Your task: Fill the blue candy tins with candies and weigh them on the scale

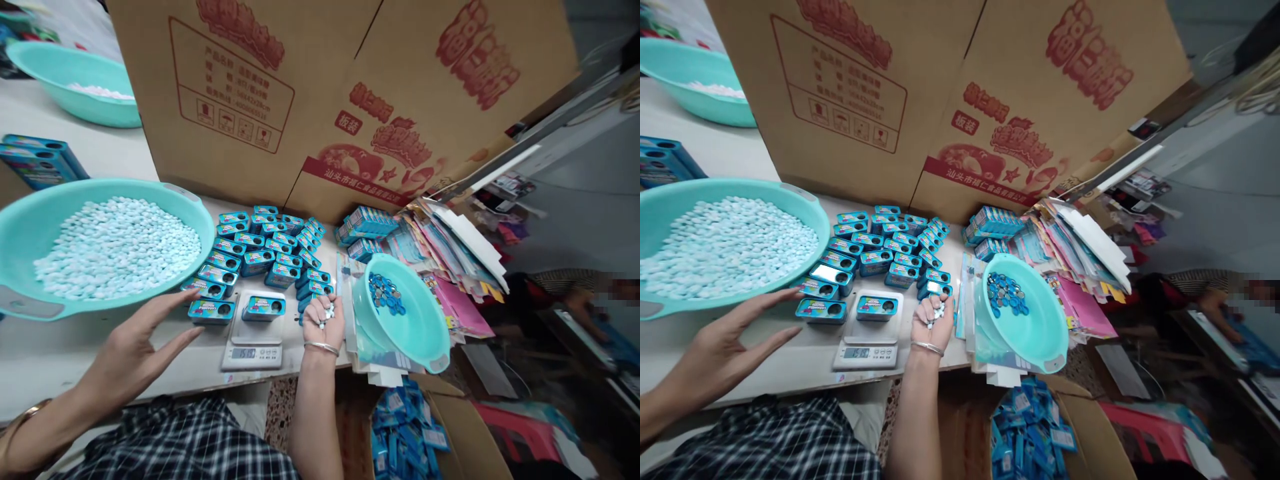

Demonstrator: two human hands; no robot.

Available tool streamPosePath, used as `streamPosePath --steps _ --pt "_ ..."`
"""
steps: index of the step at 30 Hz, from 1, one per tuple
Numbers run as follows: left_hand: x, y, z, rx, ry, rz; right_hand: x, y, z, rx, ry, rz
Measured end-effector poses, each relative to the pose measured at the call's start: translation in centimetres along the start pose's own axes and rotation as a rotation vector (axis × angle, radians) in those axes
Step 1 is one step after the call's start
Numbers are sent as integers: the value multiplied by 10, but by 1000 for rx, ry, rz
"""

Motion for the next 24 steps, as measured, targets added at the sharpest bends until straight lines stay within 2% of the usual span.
streamPosePath --steps 4,9,14,17,20,24 --pt "11 22 16 -55 135 -9 8 8 5 27 3 -28" --pt "27 62 47 -169 287 20 21 32 12 134 -35 -114" --pt "33 91 66 -309 279 113 36 50 13 255 -101 -88" --pt "34 98 70 -333 258 148 44 54 15 262 -131 -117" --pt "35 101 71 -344 249 149 44 52 18 261 -103 -123" --pt "32 93 72 -319 256 110 26 45 18 170 3 -17"
Point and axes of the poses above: each hand's wrist, its own z-axis towards the middle knuckle, its own y-axis out of the palm, x = y × z, the point moved 2 cm from there along z, towards the middle knuckle, and after that the axes turned 8 degrees about y, right-handed, at the moved point
